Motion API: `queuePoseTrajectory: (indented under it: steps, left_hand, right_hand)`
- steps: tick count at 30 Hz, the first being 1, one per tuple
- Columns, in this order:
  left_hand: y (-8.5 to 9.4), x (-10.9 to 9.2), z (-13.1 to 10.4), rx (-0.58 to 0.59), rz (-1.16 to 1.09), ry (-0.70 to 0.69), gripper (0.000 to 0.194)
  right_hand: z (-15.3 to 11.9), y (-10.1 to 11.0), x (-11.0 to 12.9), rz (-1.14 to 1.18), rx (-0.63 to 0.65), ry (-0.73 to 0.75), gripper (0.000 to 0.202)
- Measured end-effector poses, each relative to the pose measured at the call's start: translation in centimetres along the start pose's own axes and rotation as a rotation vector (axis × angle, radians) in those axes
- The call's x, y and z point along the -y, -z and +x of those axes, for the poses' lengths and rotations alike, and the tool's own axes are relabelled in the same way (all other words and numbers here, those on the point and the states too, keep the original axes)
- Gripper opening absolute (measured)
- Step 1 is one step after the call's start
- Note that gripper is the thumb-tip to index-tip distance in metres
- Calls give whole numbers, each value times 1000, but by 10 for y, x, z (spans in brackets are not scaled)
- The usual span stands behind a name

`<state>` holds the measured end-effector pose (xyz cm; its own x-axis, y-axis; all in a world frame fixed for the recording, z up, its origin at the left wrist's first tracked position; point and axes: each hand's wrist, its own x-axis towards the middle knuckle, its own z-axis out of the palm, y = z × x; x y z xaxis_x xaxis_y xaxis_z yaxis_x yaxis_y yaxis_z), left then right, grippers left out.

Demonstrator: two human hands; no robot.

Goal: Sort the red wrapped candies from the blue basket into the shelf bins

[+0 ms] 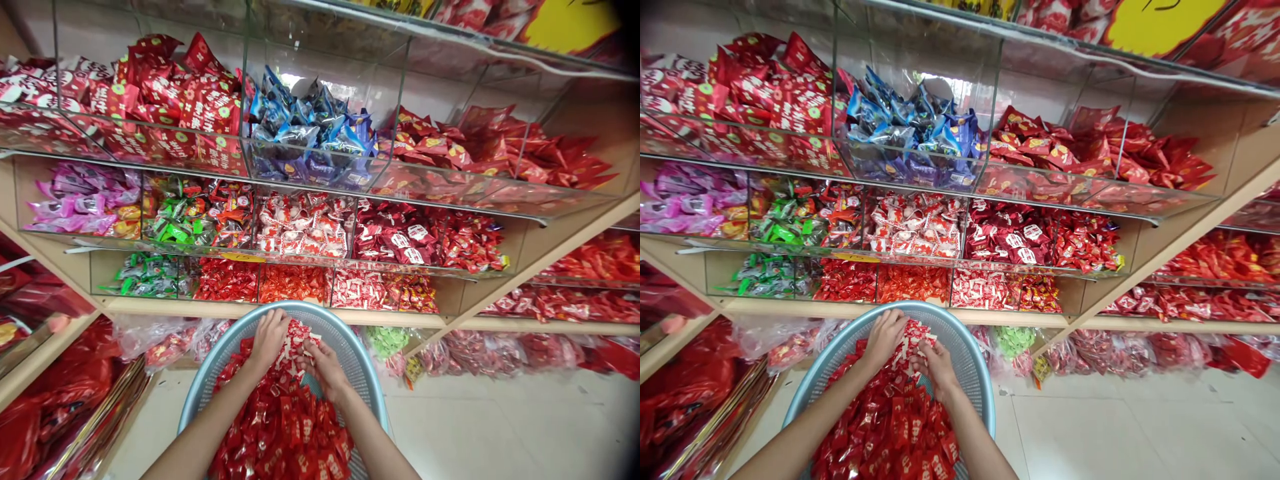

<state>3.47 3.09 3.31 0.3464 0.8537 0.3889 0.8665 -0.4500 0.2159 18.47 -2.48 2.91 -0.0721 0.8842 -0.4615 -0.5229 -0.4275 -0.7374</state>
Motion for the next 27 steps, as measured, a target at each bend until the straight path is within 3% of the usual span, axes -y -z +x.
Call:
queuePoseTrajectory:
  steps: [6,12,17,20,23,27]
  left_hand:
    - [10,0,-29,-79,-97,17,33]
    - [27,7,-63,-149,-325,206,26]
    - [23,-13,-80,3,-682,430,20]
    - [13,-30,-83,122,-950,670,25]
    - [9,-40,-80,173,-1146,890,36]
    - [16,-44,-73,202,-1355,1026,41]
  right_hand:
    - [-3,0,1,4,-65,-27,40]
    - [-5,-3,1,-177,-22,-37,38]
    - [0,-13,-7,-229,7,40,40]
    - [-2,-22,-15,-167,55,80,34]
    - [-7,-31,-20,-133,101,111,29]
    - [-13,-37,-18,-161,130,84,30]
